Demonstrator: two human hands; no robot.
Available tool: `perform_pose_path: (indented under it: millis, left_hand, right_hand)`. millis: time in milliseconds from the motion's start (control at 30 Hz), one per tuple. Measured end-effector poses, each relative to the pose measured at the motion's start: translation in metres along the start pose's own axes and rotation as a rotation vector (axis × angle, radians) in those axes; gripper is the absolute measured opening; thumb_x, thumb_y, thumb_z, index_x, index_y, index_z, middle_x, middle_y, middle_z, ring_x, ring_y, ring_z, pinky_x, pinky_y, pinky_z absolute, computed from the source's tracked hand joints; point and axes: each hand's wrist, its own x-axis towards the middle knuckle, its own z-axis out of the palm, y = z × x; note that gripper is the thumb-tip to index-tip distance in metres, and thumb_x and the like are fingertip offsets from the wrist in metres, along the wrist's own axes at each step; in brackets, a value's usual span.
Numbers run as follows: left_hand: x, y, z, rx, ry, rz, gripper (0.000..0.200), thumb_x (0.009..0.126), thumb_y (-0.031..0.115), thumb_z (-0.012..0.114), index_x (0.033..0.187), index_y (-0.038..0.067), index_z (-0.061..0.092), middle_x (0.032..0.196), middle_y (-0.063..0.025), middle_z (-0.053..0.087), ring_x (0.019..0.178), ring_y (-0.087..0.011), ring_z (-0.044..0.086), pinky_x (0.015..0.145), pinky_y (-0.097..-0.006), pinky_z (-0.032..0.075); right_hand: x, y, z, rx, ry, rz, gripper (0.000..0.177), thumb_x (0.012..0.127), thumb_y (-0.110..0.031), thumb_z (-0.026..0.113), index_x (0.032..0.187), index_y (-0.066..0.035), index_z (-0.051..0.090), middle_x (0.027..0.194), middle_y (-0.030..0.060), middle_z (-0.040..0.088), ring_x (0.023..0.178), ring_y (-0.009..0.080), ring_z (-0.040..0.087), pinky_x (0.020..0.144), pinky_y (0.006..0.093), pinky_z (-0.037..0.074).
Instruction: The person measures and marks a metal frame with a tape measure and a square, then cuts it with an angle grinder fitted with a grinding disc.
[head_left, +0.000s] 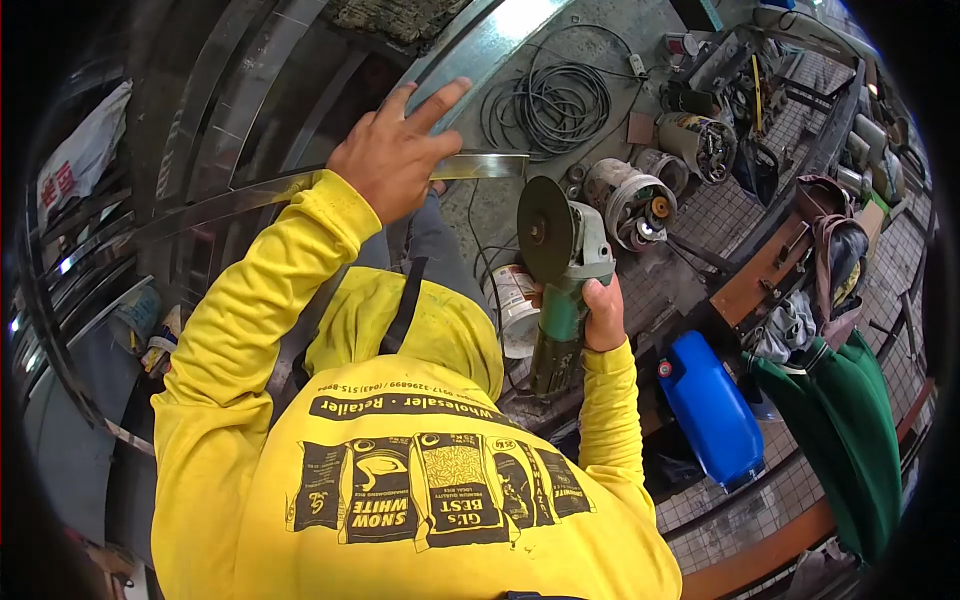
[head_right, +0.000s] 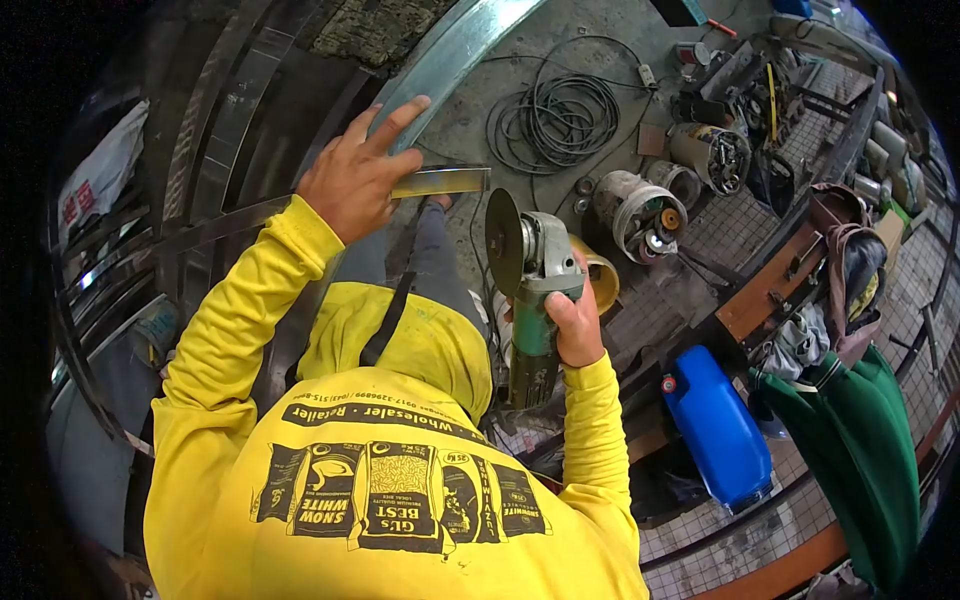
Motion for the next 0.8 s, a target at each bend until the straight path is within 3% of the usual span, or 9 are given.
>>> perform_pose_path:
  millis: [100, 800]
  left_hand:
    - [0.0000, -0.0018, 0.0031, 0.010, 0.034, 0.018, 0.021, 0.083, 0.007, 0.073, 0.101, 0.013, 0.064, 0.165, -0.0005, 0.033, 0.134, -0.0465, 0.052, 0.091, -0.0518, 0.059]
    - [-0.0007, -0.0031, 0.0058, 0.004, 0.063, 0.021, 0.022, 0.081, 0.003, 0.071, 0.100, 0.013, 0.066, 0.164, 0.0012, 0.035, 0.135, -0.0455, 0.052, 0.088, -0.0482, 0.063]
  right_hand:
    - [0.0017, -0.0043, 0.0036, -0.010, 0.028, 0.005, 0.098, 0.082, -0.059, 0.076, 0.149, -0.002, 0.034, 0.116, 0.0166, 0.064, 0.088, 0.0247, 0.071, 0.072, 0.0380, 0.063]
    - [0.0051, -0.0056, 0.0044, -0.067, 0.030, -0.007, 0.102, 0.082, -0.058, 0.077, 0.151, 0.001, 0.030, 0.119, 0.0173, 0.064, 0.091, 0.0243, 0.071, 0.075, 0.0373, 0.062]
